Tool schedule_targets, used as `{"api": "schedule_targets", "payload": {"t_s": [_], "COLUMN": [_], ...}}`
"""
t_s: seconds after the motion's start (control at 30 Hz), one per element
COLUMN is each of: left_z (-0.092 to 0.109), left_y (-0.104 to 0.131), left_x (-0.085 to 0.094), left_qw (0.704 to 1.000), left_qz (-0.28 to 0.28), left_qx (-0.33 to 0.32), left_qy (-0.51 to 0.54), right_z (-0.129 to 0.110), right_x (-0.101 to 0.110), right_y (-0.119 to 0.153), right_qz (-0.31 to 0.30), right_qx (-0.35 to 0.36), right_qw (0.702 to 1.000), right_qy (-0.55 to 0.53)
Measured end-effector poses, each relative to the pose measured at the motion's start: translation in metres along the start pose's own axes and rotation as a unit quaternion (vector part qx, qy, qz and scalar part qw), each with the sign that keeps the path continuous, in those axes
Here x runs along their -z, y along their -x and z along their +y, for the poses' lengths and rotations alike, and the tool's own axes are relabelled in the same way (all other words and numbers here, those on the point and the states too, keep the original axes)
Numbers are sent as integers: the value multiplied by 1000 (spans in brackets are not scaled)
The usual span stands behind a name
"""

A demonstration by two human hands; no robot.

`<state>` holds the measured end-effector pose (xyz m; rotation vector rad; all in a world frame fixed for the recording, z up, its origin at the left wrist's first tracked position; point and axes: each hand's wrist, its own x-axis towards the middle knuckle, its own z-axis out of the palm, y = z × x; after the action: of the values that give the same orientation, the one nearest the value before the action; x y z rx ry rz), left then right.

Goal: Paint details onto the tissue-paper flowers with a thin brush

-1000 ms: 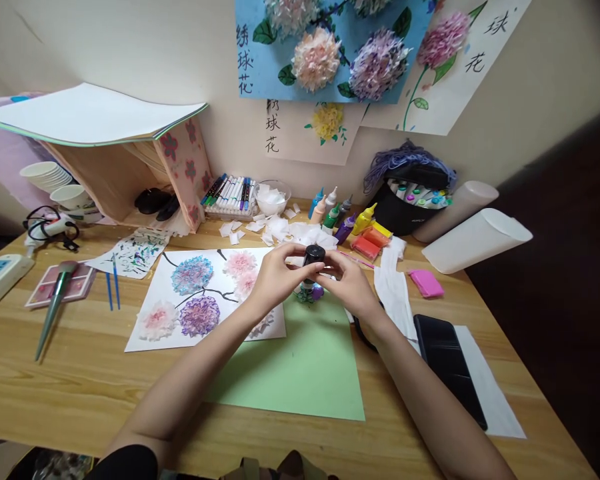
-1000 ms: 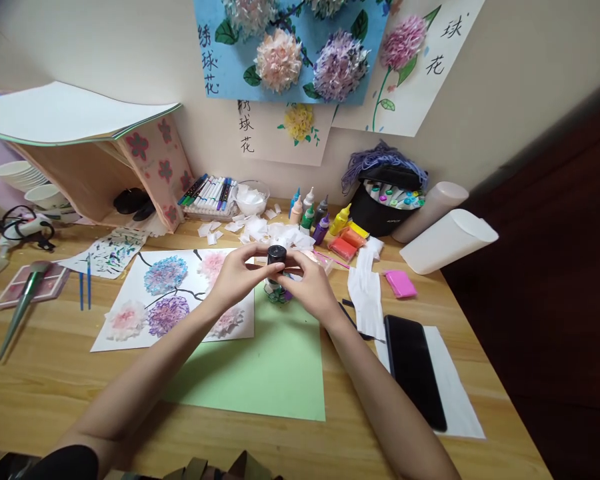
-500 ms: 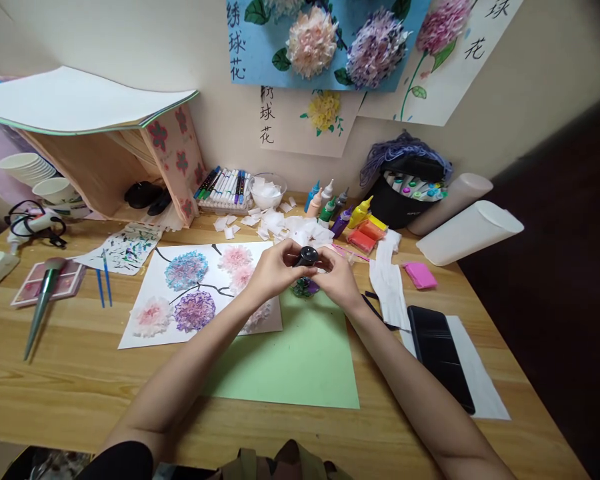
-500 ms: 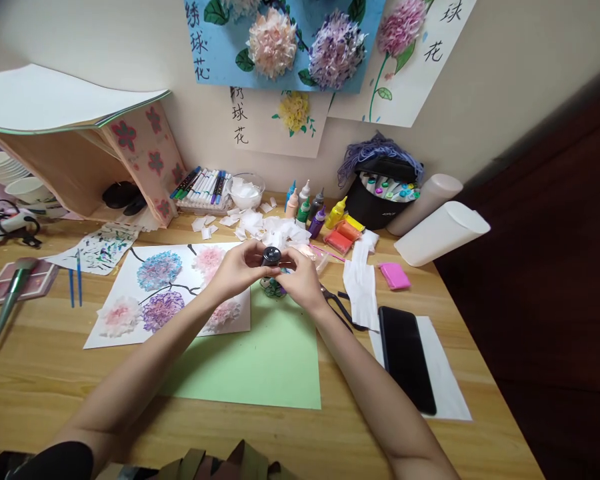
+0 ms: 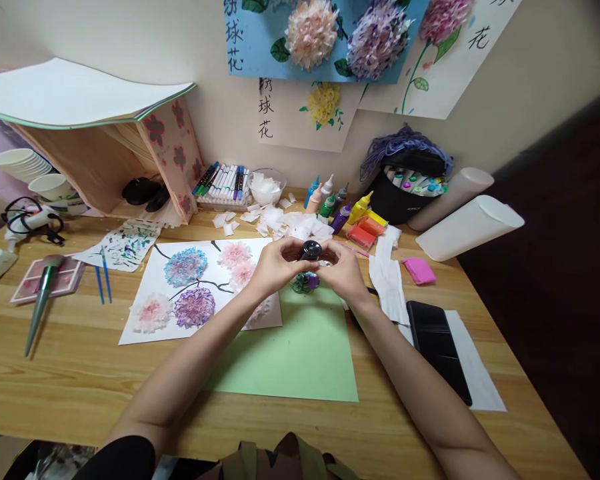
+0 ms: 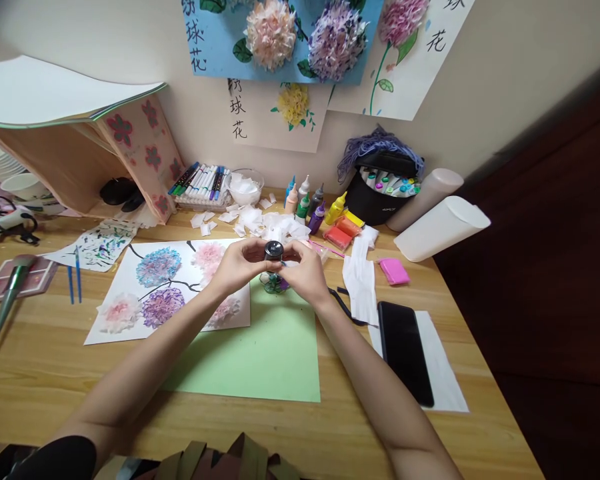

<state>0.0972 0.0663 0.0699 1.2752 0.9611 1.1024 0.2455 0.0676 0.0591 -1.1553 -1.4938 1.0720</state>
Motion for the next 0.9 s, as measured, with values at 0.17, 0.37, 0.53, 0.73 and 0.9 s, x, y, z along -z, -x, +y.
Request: {"api": "schedule_targets", "payload": {"t_s": [0.17,0.37,0.53,0.73,0.9], "left_z": [8,8,7,2,-2], "left_y": [0,0,1,0,2], "left_x": [-1,1,-1,4,6], "left_qw": [1000,998,997,996,997], "left_qz": [-27,-28,-64,-54,-31], "left_qx": [-7,4,17,29,7], "left_qy": [4,-61,-41,-62,-69], "right_z": [-12,-11,-6,1,3], "right_x": [16,26,18,6,2], "right_y": [-1,-3,-2,0,0], "right_qz": [-19,-41,-62,-52,-47], "right_qx": [-5,-35,-35,-20,-18], "right_qw": [1000,998,997,998,999], "right_qy": [20,14,8,3,4]}}
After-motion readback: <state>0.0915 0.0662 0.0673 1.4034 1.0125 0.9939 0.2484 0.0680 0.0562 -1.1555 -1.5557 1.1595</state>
